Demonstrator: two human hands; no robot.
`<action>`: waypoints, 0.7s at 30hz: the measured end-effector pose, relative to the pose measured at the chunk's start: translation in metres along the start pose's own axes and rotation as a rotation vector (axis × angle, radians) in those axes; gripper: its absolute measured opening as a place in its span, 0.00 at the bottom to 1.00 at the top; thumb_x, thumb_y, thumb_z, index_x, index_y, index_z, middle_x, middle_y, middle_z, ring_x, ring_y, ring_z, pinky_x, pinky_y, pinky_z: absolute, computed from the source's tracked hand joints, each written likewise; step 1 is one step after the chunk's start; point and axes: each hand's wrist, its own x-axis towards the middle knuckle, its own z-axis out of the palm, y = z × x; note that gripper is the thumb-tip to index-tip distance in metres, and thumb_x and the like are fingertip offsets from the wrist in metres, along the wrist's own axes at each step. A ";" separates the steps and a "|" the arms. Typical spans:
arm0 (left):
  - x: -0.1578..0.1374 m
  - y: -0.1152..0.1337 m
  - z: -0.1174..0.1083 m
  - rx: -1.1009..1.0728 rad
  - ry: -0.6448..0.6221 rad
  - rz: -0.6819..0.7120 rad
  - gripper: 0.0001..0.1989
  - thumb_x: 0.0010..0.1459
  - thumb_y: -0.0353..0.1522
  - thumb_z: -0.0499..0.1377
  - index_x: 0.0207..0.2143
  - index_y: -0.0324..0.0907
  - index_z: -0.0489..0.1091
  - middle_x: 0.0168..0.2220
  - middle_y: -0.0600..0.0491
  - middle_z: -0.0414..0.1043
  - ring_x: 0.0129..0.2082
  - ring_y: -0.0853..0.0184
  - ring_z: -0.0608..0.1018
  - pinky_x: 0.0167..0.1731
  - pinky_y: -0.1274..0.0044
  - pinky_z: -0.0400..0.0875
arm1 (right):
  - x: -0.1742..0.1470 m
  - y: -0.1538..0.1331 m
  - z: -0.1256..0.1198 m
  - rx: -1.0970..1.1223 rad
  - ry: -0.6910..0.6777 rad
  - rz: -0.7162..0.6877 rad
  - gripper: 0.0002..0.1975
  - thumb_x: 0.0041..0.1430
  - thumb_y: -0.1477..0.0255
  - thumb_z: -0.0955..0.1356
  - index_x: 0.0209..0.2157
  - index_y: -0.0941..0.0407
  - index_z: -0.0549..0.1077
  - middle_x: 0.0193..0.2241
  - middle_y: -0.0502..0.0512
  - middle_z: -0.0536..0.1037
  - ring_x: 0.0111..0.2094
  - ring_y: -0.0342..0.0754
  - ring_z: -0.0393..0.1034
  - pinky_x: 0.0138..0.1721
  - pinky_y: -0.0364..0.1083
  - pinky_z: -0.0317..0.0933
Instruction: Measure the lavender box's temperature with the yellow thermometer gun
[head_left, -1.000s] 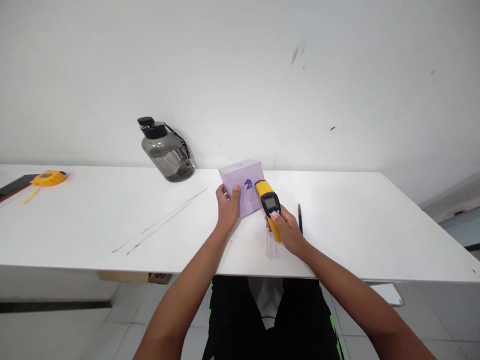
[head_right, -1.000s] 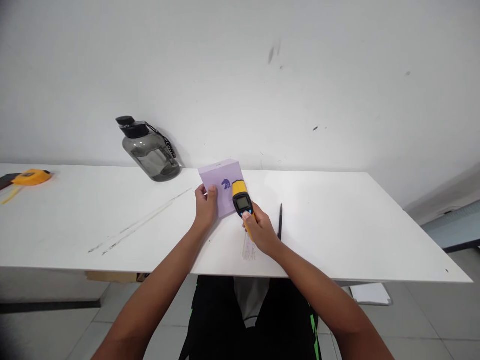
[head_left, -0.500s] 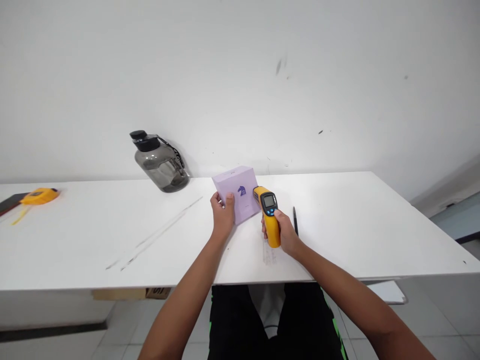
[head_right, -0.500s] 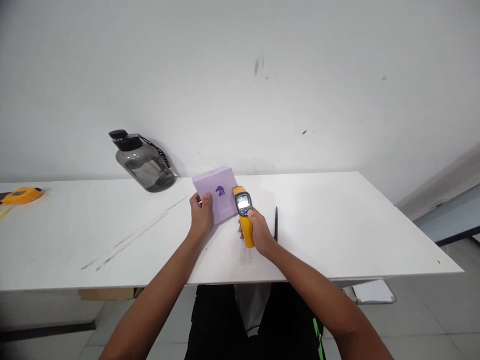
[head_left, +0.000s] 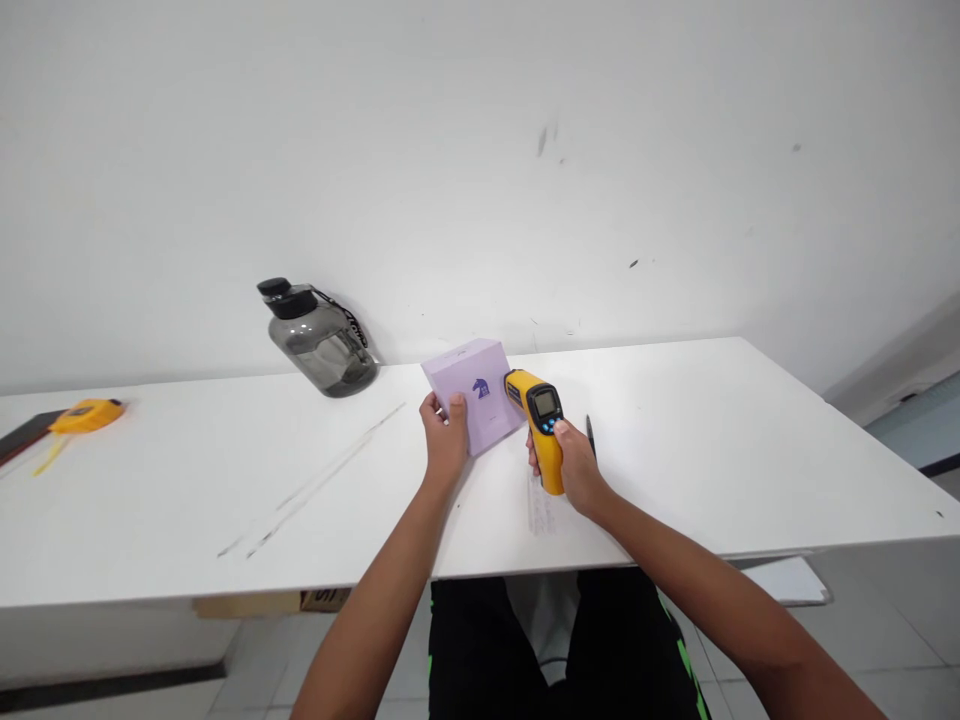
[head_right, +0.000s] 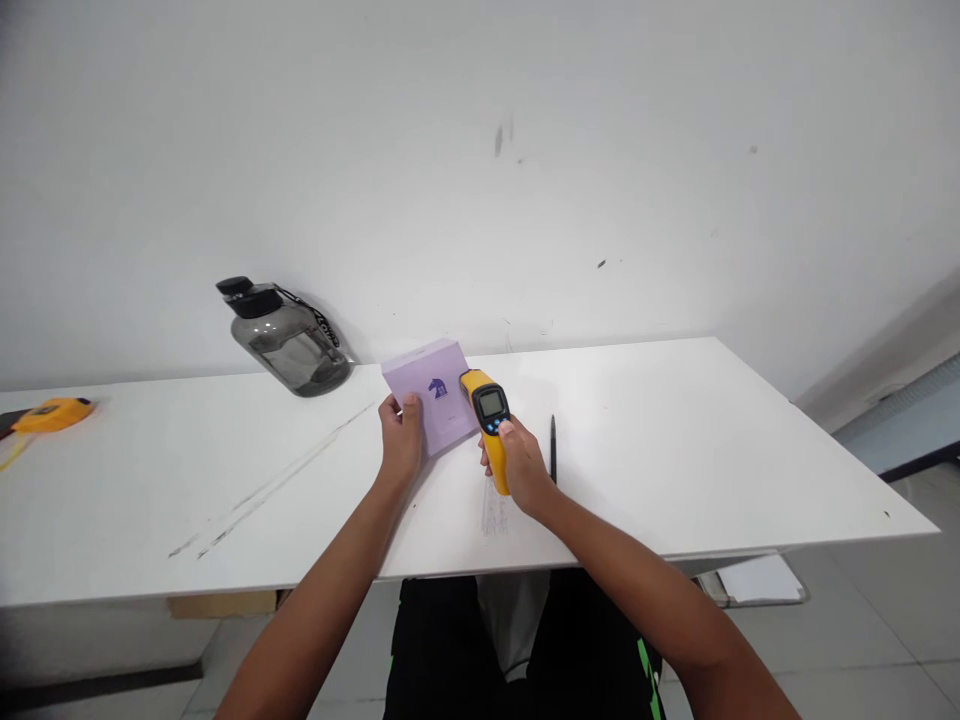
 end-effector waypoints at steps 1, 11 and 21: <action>0.000 0.000 0.000 -0.004 -0.003 0.001 0.33 0.55 0.56 0.57 0.54 0.44 0.57 0.57 0.42 0.64 0.53 0.58 0.73 0.50 0.67 0.71 | 0.000 0.001 0.000 0.009 -0.009 -0.004 0.23 0.57 0.49 0.64 0.33 0.56 0.69 0.29 0.55 0.76 0.23 0.43 0.67 0.22 0.43 0.62; 0.004 -0.006 -0.001 0.000 -0.016 0.015 0.35 0.55 0.58 0.55 0.54 0.44 0.56 0.58 0.41 0.63 0.53 0.59 0.72 0.52 0.64 0.69 | 0.003 0.006 0.001 0.044 -0.075 -0.035 0.25 0.55 0.46 0.64 0.36 0.56 0.68 0.30 0.53 0.73 0.23 0.42 0.65 0.22 0.43 0.61; 0.007 -0.012 -0.002 -0.020 -0.009 0.018 0.35 0.54 0.57 0.56 0.54 0.44 0.57 0.57 0.42 0.65 0.53 0.59 0.72 0.51 0.63 0.69 | 0.005 0.009 -0.001 -0.092 -0.046 -0.066 0.18 0.58 0.53 0.65 0.36 0.55 0.67 0.28 0.49 0.70 0.25 0.42 0.65 0.26 0.44 0.62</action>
